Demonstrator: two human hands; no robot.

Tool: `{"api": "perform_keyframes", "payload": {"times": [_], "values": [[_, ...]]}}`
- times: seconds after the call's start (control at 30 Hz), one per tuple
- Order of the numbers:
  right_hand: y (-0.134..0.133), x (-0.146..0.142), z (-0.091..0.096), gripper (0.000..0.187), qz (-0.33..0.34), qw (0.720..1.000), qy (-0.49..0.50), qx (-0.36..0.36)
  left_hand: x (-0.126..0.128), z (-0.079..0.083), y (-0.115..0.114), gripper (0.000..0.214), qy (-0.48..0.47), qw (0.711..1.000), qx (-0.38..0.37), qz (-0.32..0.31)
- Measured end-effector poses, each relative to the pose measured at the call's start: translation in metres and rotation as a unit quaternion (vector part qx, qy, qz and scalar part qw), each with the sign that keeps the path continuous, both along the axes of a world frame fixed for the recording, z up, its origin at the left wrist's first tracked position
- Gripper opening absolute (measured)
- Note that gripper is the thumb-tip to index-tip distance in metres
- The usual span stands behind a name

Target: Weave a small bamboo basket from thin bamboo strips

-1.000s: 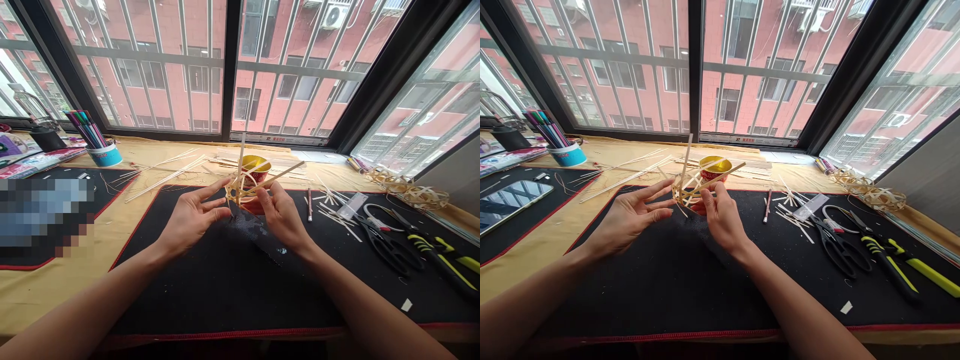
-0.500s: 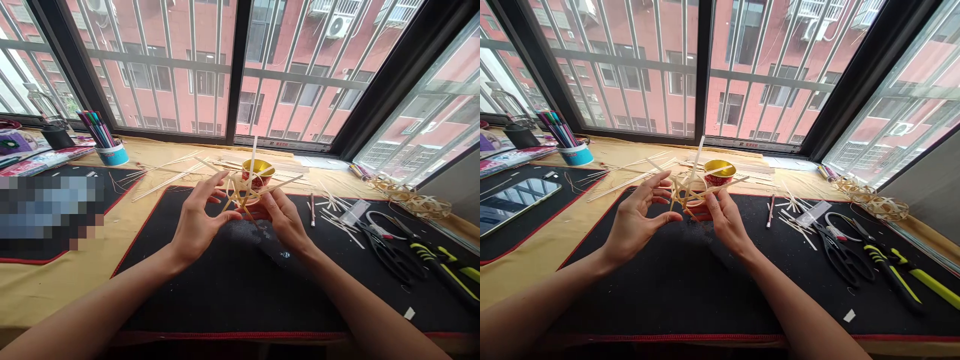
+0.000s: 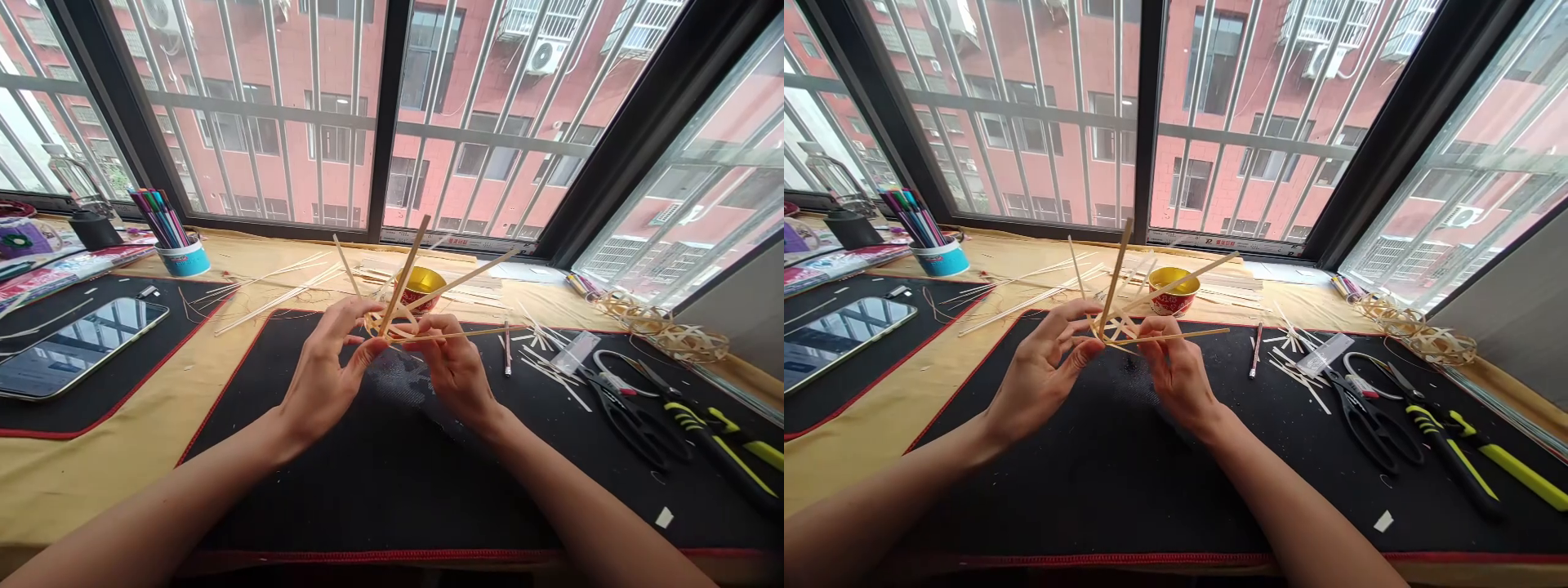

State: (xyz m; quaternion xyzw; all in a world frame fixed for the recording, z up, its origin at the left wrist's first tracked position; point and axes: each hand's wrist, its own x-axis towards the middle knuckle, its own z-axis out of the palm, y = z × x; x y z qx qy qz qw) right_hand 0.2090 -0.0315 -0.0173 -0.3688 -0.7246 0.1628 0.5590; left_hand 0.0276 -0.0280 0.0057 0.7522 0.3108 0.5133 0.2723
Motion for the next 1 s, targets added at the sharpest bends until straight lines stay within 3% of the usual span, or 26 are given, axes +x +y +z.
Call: {"api": "perform_keyframes", "payload": {"times": [0.13,0.37,0.67,0.8,1.0], "values": [[0.000,0.003,0.003,0.005,-0.035,0.997,-0.051,0.034,0.001,0.003,0.002,0.019,-0.025,0.997,-0.059,-0.036],[0.002,0.007,0.003,0.005,-0.038,0.994,-0.063,0.075,0.001,0.013,0.000,0.034,-0.051,0.985,-0.162,-0.027],[0.003,0.006,0.007,0.006,-0.053,0.985,-0.091,0.134,0.007,0.017,-0.002,0.034,-0.204,0.909,-0.333,-0.146],[0.003,0.005,0.009,0.007,-0.057,0.981,-0.101,0.153,0.006,0.019,0.000,0.028,-0.225,0.894,-0.349,-0.170],[0.002,0.005,0.009,0.008,-0.057,0.982,-0.112,0.138,0.007,0.018,0.000,0.024,-0.247,0.898,-0.324,-0.168]]}}
